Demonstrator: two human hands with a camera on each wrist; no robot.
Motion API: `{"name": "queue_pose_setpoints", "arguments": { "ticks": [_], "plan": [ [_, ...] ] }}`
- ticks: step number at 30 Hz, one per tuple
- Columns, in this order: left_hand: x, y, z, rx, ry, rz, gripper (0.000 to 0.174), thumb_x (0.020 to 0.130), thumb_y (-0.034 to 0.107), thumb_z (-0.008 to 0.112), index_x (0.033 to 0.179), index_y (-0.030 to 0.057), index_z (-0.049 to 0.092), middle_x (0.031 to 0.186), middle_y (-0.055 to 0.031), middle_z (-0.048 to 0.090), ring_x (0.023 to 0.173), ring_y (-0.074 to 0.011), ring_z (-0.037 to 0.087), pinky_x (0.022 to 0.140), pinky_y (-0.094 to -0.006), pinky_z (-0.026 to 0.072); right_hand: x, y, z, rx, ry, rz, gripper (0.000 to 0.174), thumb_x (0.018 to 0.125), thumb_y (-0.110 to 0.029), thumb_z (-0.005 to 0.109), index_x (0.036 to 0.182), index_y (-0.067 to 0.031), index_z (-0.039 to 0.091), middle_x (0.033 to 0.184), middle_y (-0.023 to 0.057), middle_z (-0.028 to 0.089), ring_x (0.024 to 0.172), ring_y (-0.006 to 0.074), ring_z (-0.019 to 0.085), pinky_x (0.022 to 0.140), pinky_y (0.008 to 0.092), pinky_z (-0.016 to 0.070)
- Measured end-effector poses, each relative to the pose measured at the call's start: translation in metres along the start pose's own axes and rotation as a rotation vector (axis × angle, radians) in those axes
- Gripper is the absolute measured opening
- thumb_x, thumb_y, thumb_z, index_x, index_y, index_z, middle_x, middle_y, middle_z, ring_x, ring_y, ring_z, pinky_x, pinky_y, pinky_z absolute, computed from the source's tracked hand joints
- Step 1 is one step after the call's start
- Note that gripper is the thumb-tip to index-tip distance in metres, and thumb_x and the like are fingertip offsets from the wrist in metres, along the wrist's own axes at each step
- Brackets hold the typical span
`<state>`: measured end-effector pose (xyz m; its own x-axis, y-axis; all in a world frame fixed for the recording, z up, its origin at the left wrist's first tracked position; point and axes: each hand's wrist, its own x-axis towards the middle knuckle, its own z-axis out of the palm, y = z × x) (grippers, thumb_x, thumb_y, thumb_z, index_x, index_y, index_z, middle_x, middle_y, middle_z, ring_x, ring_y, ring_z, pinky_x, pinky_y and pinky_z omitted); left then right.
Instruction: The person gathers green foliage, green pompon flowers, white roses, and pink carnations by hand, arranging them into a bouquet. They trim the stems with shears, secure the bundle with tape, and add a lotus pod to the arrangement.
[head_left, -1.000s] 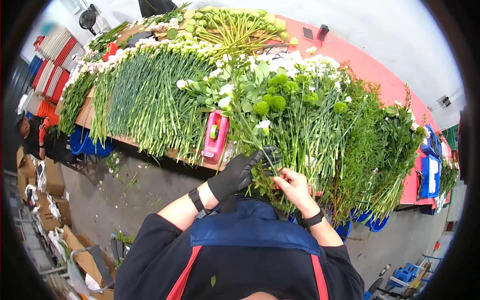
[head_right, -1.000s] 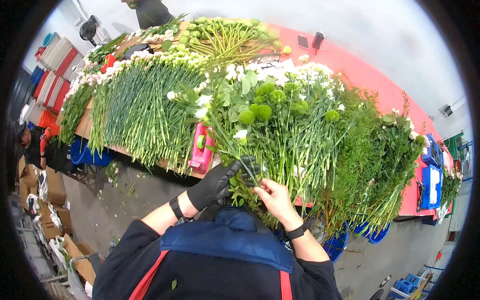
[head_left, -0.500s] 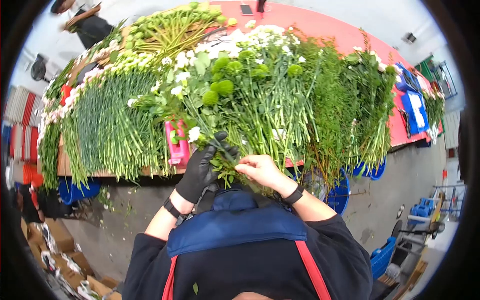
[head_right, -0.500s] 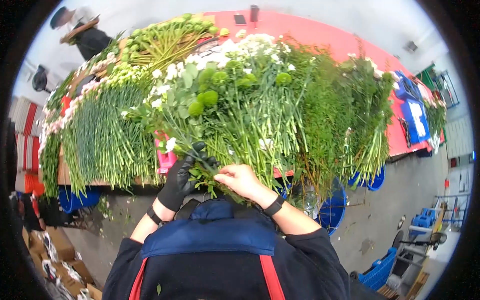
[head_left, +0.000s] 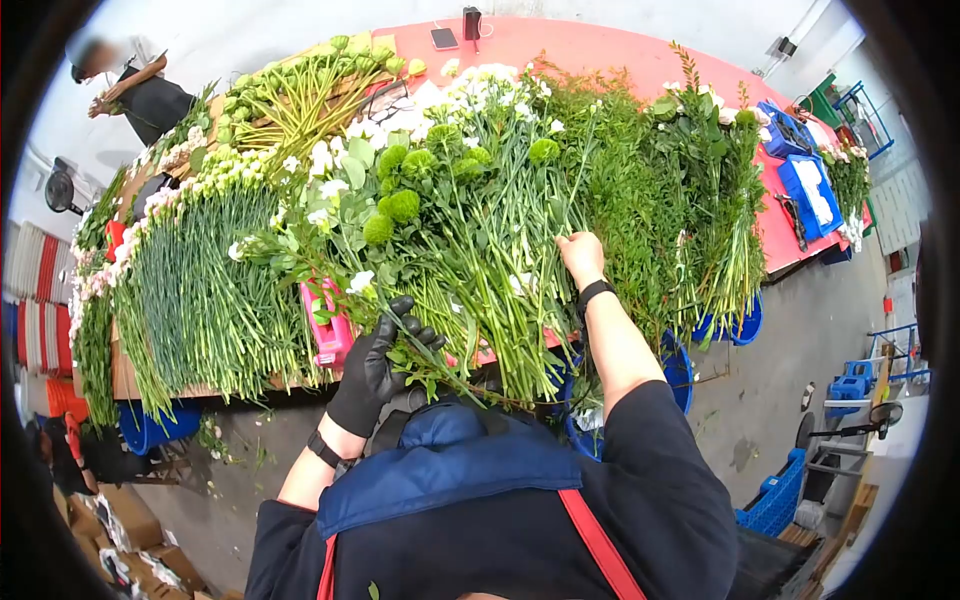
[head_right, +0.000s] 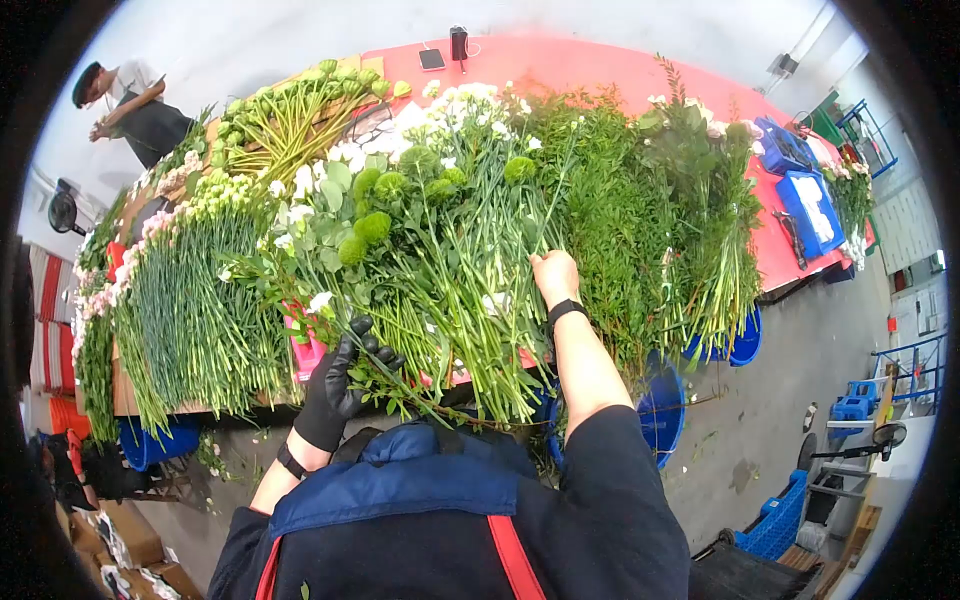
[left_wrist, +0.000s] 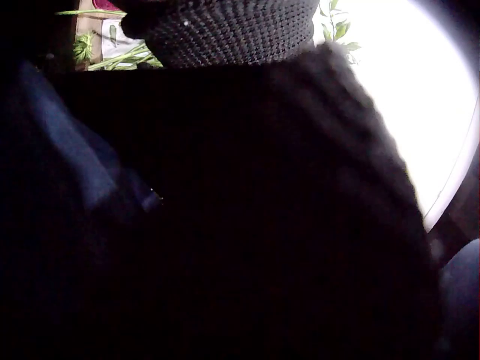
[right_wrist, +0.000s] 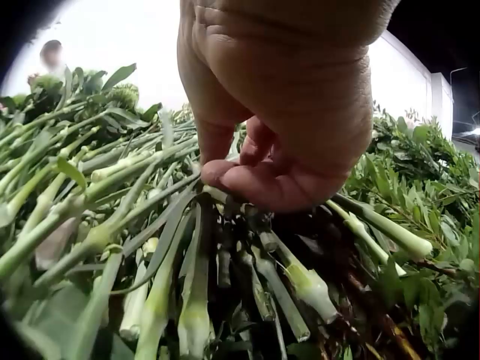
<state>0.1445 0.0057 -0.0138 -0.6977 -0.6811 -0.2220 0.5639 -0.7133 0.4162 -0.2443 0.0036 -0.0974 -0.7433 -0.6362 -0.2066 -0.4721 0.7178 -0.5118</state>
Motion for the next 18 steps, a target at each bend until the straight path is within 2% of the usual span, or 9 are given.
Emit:
{"name": "queue_pose_setpoints", "arguments": {
  "ticks": [3, 4, 5, 8, 9, 11, 15, 17, 18],
  "plan": [
    [-0.003, 0.001, 0.004, 0.028, 0.03, 0.003, 0.041, 0.096, 0.028, 0.055, 0.13, 0.0082, 0.047, 0.097, -0.0052, 0.057, 0.098, -0.0261, 0.058, 0.1, -0.053, 0.0423, 0.007, 0.009, 0.01, 0.093, 0.053, -0.135, 0.027, 0.077, -0.029, 0.069, 0.09, -0.0051, 0.073, 0.089, 0.0204, 0.069, 0.087, 0.0354, 0.067, 0.08, 0.04, 0.0515],
    [-0.004, 0.001, 0.003, 0.028, 0.029, 0.006, 0.041, 0.096, 0.029, 0.055, 0.13, 0.0081, 0.047, 0.097, -0.0052, 0.057, 0.097, -0.0259, 0.058, 0.1, -0.0529, 0.0423, 0.012, 0.016, 0.012, 0.185, 0.03, -0.122, 0.025, 0.076, -0.024, 0.069, 0.091, -0.0054, 0.073, 0.087, 0.0182, 0.07, 0.084, 0.0305, 0.069, 0.078, 0.0367, 0.0517],
    [-0.003, 0.001, 0.003, 0.028, 0.025, 0.01, 0.041, 0.096, 0.029, 0.055, 0.13, 0.008, 0.047, 0.097, -0.0052, 0.057, 0.097, -0.0258, 0.058, 0.1, -0.0527, 0.0424, 0.023, 0.027, 0.023, 0.386, 0.018, -0.093, 0.02, 0.076, -0.016, 0.067, 0.088, -0.0011, 0.073, 0.076, 0.0147, 0.07, 0.067, 0.0239, 0.068, 0.065, 0.0337, 0.0514],
    [-0.003, 0.001, -0.001, 0.009, 0.017, 0.005, 0.04, 0.096, 0.028, 0.055, 0.13, 0.0071, 0.046, 0.097, -0.0055, 0.057, 0.099, -0.0259, 0.058, 0.1, -0.0526, 0.0424, 0.009, 0.02, 0.001, 0.739, -0.124, 0.128, 0.018, 0.078, -0.005, 0.061, 0.089, 0.0057, 0.069, 0.064, 0.0069, 0.063, 0.046, 0.0132, 0.054, 0.046, 0.0291, 0.043],
    [-0.003, 0.002, -0.003, 0.004, 0.017, 0.008, 0.04, 0.096, 0.028, 0.055, 0.13, 0.007, 0.046, 0.097, -0.0056, 0.057, 0.1, -0.0262, 0.058, 0.1, -0.0528, 0.0423, 0.006, 0.021, -0.002, 0.729, -0.16, 0.095, 0.018, 0.079, -0.009, 0.062, 0.09, 0.0045, 0.069, 0.067, 0.0076, 0.065, 0.048, 0.0141, 0.057, 0.049, 0.0297, 0.0462],
    [-0.003, 0.002, -0.006, -0.006, -0.001, -0.005, 0.04, 0.096, 0.026, 0.055, 0.13, 0.0065, 0.046, 0.099, -0.0064, 0.058, 0.102, -0.0278, 0.058, 0.101, -0.0533, 0.0423, 0.0, 0.017, -0.001, 0.56, -0.079, 0.044, 0.016, 0.079, -0.012, 0.064, 0.088, 0.0004, 0.068, 0.068, 0.0043, 0.063, 0.046, 0.0104, 0.051, 0.043, 0.0262, 0.04],
    [0.0, -0.003, -0.012, 0.029, -0.049, -0.006, 0.046, 0.096, 0.025, 0.056, 0.135, 0.0053, 0.042, 0.104, -0.0078, 0.058, 0.107, -0.0299, 0.058, 0.101, -0.0537, 0.0421, 0.002, 0.011, 0.01, -0.072, 0.084, -0.233, 0.022, 0.078, -0.017, 0.067, 0.087, 0.003, 0.069, 0.072, 0.0102, 0.068, 0.062, 0.02, 0.063, 0.061, 0.0329, 0.0504],
    [-0.001, -0.003, -0.011, 0.02, -0.039, -0.044, 0.046, 0.095, 0.027, 0.056, 0.134, 0.0054, 0.042, 0.105, -0.0077, 0.059, 0.108, -0.0302, 0.058, 0.101, -0.0537, 0.0425, 0.005, 0.006, 0.01, 0.016, 0.047, -0.117, 0.024, 0.076, -0.018, 0.07, 0.087, 0.0031, 0.07, 0.074, 0.0096, 0.069, 0.069, 0.0182, 0.064, 0.065, 0.0324, 0.0504],
    [-0.001, -0.002, -0.009, 0.005, -0.051, -0.04, 0.047, 0.095, 0.027, 0.057, 0.134, 0.0054, 0.043, 0.105, -0.0075, 0.059, 0.109, -0.0306, 0.058, 0.101, -0.0534, 0.043, 0.02, 0.024, 0.018, 0.26, 0.089, -0.13, 0.025, 0.077, -0.017, 0.07, 0.091, 0.0042, 0.069, 0.078, 0.0092, 0.07, 0.073, 0.0164, 0.064, 0.068, 0.0311, 0.0505]
  ]
}}
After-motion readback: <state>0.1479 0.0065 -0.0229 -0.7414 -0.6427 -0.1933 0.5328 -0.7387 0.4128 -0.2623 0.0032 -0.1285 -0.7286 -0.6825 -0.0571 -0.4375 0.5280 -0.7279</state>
